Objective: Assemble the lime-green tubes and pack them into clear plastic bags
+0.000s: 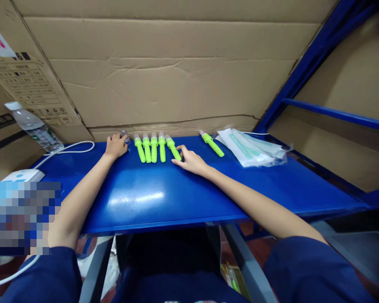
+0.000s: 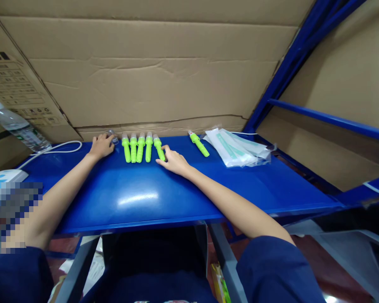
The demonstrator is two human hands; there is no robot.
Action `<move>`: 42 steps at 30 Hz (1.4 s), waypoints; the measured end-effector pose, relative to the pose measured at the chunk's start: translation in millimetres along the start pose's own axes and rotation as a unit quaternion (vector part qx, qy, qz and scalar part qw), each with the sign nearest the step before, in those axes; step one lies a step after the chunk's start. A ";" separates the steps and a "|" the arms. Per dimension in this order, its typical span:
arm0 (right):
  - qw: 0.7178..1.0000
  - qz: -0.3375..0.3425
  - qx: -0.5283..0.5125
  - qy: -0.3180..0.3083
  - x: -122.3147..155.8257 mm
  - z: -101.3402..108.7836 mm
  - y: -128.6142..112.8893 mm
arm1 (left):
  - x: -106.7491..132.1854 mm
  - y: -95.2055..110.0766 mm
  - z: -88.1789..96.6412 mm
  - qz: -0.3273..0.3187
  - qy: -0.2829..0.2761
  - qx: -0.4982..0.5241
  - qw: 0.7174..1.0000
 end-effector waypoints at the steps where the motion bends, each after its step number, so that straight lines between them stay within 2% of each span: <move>1: 1.000 0.014 -0.016 -0.004 0.4 -0.5 -1.5 | 1.6 1.1 1.5 -0.009 0.000 0.002 1.000; 8: 0.996 0.078 -0.050 -0.013 2.6 -5.3 -6.8 | 15.5 7.6 8.8 -0.029 0.018 -0.007 0.999; 16: 0.996 0.060 -0.062 0.014 -3.8 -8.4 4.0 | 25.6 7.1 13.5 -0.038 -0.005 -0.002 0.999; 21: 0.994 0.071 -0.082 0.022 -5.7 -12.1 6.8 | 25.2 0.0 14.4 -0.045 0.016 0.015 0.999; 26: 0.995 0.064 -0.056 0.047 -8.5 4.1 5.8 | 27.8 -4.1 20.8 -0.026 0.027 0.033 0.999; 29: 0.994 0.042 -0.001 0.104 -18.3 24.8 23.0 | 28.9 -6.2 25.8 -0.022 0.041 0.035 0.998; 35: 0.976 -0.051 0.094 0.187 -39.8 57.7 93.0 | 27.8 -15.2 29.8 0.003 0.094 0.042 0.995; 38: 0.967 -0.078 0.141 0.199 -42.6 63.3 118.9 | 28.1 -15.9 31.3 0.015 0.117 0.048 0.992; 42: 0.964 -0.124 0.173 0.157 -41.9 57.5 137.5 | 29.5 -9.2 37.4 -0.015 0.162 0.065 0.985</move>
Point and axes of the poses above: each hand's wrist, its own x-axis away from the middle knuckle, its own z-axis out of the back of the hand, y = z × x, the point moved 5 cm from there along -x, towards the middle knuckle, and after that the axes turned 14 degrees about y, right-handed, at the moved point
